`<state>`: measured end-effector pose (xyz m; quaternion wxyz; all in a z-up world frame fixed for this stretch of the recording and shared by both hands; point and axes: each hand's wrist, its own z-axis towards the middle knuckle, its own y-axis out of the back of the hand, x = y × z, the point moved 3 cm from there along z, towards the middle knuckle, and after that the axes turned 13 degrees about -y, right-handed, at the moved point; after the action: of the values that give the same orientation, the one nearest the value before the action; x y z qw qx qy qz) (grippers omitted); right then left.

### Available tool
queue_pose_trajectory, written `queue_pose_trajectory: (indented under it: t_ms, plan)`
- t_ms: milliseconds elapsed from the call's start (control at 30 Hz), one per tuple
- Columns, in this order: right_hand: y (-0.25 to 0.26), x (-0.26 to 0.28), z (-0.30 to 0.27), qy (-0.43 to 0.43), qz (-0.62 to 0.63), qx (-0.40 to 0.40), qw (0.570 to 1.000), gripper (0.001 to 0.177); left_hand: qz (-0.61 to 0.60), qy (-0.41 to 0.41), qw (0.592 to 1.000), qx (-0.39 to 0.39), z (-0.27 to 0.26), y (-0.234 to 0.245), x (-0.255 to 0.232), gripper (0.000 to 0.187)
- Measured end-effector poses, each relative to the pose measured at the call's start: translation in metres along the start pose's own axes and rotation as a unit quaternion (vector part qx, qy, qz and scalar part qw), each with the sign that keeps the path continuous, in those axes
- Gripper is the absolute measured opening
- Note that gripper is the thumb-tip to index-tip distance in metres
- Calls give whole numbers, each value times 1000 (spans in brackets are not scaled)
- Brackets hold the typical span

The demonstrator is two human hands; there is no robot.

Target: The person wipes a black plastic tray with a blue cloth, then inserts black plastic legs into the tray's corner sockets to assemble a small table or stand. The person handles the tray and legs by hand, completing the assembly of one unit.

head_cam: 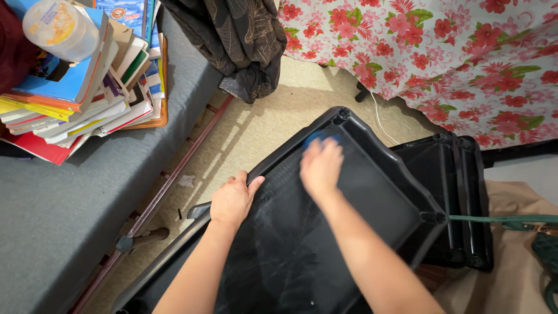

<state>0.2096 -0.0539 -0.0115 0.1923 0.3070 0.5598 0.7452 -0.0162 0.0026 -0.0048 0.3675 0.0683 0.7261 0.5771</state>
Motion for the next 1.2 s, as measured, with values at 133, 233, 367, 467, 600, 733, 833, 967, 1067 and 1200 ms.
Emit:
queue_pose_trajectory:
  t_ms: [133, 233, 367, 467, 600, 733, 833, 967, 1067, 1200]
  plan:
    - [17, 17, -53, 217, 197, 40, 955, 25, 8, 17, 1000, 16, 4, 5, 0, 63]
    - [19, -16, -16, 143, 146, 6, 979, 13, -10, -6, 1000, -8, 4, 6, -4, 63]
    - [13, -50, 58, 11, 100, -59, 993, 31, -18, 1, 1000, 8, 5, 2, -3, 63]
    - [15, -28, 54, 18, 75, -66, 995, 24, -14, -3, 1000, -1, 6, 4, 1, 63]
    - [35, 28, -29, 134, 122, 56, 982, 15, -10, 14, 1000, 8, 4, 8, 5, 63]
    - [62, 41, -49, 301, 101, 8, 948, 17, 0, 4, 1000, -1, 8, 7, 2, 63]
    - [59, -2, 16, 159, -21, 17, 987, 14, -1, -3, 1000, -6, 11, 4, 1, 62]
    - [45, -55, 50, 197, -56, -48, 978, 28, 26, -5, 1000, 12, 13, 3, 3, 63]
    - [33, -86, 39, 195, -96, -42, 975, 33, 30, -6, 999, 22, 13, 4, 4, 63]
    - [45, -138, -12, 127, -92, -15, 987, 42, 24, -1, 999, 38, 17, 7, 6, 64]
